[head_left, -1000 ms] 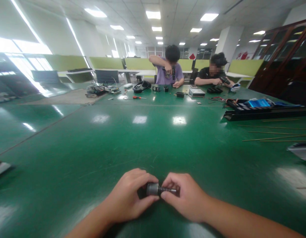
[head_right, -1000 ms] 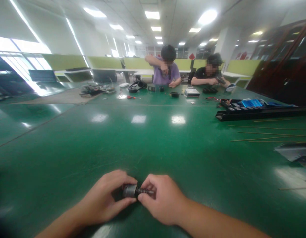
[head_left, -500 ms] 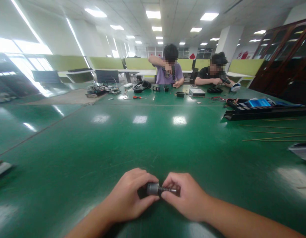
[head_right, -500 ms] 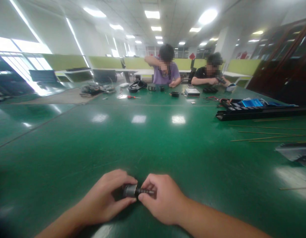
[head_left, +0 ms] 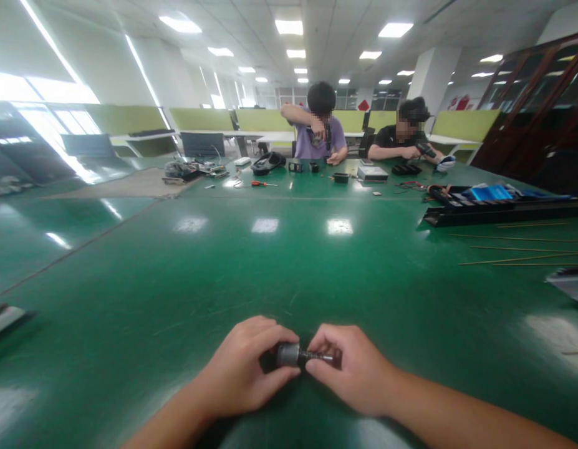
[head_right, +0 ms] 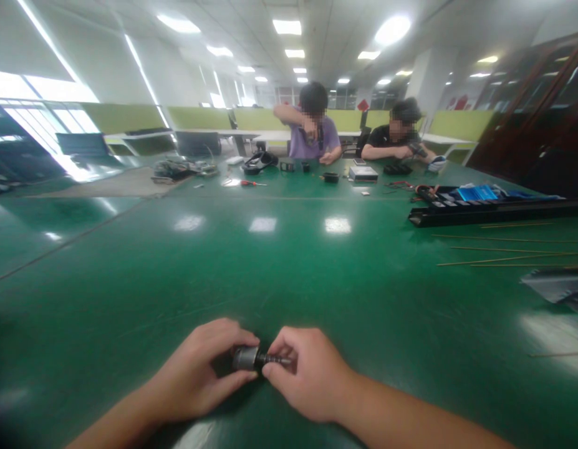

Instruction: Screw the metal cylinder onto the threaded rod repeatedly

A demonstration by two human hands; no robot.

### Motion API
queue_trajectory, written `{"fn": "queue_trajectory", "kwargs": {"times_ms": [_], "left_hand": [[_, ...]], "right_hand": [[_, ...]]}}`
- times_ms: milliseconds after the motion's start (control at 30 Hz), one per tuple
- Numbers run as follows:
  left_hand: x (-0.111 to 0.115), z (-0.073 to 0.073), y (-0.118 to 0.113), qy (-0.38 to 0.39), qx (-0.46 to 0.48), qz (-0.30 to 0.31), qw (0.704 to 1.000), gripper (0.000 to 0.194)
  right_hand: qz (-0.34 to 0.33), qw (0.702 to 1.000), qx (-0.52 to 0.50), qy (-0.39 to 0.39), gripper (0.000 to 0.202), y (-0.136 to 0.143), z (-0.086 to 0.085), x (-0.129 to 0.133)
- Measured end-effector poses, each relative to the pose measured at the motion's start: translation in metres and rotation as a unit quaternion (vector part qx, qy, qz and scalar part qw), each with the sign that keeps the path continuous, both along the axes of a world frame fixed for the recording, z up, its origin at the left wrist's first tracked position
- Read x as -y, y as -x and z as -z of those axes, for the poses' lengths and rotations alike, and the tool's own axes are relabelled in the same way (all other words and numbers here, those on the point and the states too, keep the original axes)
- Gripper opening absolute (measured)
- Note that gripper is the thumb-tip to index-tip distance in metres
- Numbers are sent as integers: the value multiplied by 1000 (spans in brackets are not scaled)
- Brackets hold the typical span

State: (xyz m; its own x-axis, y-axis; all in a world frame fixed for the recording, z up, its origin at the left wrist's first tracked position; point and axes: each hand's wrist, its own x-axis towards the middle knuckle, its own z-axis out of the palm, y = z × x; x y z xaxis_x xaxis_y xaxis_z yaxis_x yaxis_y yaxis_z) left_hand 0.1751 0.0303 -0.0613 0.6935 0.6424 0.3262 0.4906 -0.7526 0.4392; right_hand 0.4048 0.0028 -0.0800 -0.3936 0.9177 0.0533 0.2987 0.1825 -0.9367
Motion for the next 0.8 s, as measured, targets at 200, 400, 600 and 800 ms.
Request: {"fn": "queue_trajectory", "kwargs": {"times_ms": [200, 400, 600, 800], "left_hand": [[1, 0, 1, -6, 3, -7, 1000, 23], [0, -4, 1, -9, -2, -11, 1000, 21], [-1, -4, 1, -5, -1, -17, 1000, 21], [-1, -3, 3, -10, -2, -13, 1000, 21]], "right_hand": [[9, 1000, 8, -4, 2, 0, 1, 0], [11, 1000, 2, -1, 2, 1, 0, 0], [15, 1000, -2, 2, 2, 1, 1, 0], [19, 1000, -5, 8, 6, 1, 2, 1]]}}
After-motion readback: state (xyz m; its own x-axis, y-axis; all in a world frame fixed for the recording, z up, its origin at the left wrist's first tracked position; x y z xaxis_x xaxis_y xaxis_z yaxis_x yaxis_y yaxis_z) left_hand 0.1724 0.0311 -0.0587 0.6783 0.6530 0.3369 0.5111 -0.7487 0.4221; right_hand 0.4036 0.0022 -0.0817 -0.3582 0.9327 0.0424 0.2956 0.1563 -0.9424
